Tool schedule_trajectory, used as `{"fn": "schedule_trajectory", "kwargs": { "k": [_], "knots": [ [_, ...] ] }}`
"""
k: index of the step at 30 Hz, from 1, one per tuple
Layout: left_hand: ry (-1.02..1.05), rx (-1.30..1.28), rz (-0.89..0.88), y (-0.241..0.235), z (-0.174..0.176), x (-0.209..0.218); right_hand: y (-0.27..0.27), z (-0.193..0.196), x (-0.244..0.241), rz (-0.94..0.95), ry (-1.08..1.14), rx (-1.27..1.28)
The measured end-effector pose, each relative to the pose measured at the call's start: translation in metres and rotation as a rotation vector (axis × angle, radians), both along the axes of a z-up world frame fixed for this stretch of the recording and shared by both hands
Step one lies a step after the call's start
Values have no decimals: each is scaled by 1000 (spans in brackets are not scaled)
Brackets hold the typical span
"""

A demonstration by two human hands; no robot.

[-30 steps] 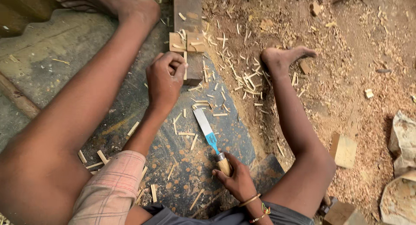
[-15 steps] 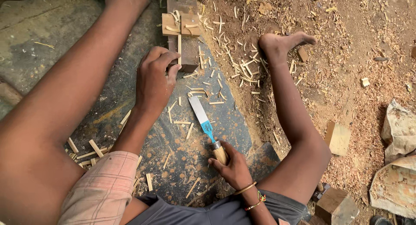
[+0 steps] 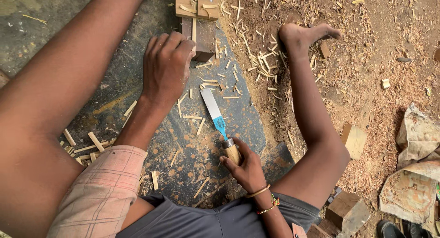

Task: The person sits on the ground and uses a chisel to carve small wooden blocks. They hold the wood with one hand and the chisel with the other, repeatedly shaving off thin strips of wood. The carved pieces accumulate on the floor.

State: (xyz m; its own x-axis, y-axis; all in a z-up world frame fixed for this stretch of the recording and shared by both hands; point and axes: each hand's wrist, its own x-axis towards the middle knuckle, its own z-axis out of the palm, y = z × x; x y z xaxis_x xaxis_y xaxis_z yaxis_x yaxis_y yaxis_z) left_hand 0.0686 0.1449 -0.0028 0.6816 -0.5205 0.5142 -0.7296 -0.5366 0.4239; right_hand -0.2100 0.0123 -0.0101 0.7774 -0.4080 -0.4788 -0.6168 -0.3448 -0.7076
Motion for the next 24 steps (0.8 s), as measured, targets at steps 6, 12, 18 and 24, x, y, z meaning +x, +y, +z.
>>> {"fn": "schedule_trajectory", "kwargs": {
  "k": [6,12,18,24],
  "knots": [
    [116,-126,19,3,0,-4,4,28,3,-183,-187,71],
    [109,-125,33,-1,-3,-7,11,68,17,-133,-244,4],
    [94,-136,53,0,-3,-10,21,85,54,123,-398,-326],
    [116,-208,75,-1,-10,-8,29,92,63,-115,-164,14]
  ]
}}
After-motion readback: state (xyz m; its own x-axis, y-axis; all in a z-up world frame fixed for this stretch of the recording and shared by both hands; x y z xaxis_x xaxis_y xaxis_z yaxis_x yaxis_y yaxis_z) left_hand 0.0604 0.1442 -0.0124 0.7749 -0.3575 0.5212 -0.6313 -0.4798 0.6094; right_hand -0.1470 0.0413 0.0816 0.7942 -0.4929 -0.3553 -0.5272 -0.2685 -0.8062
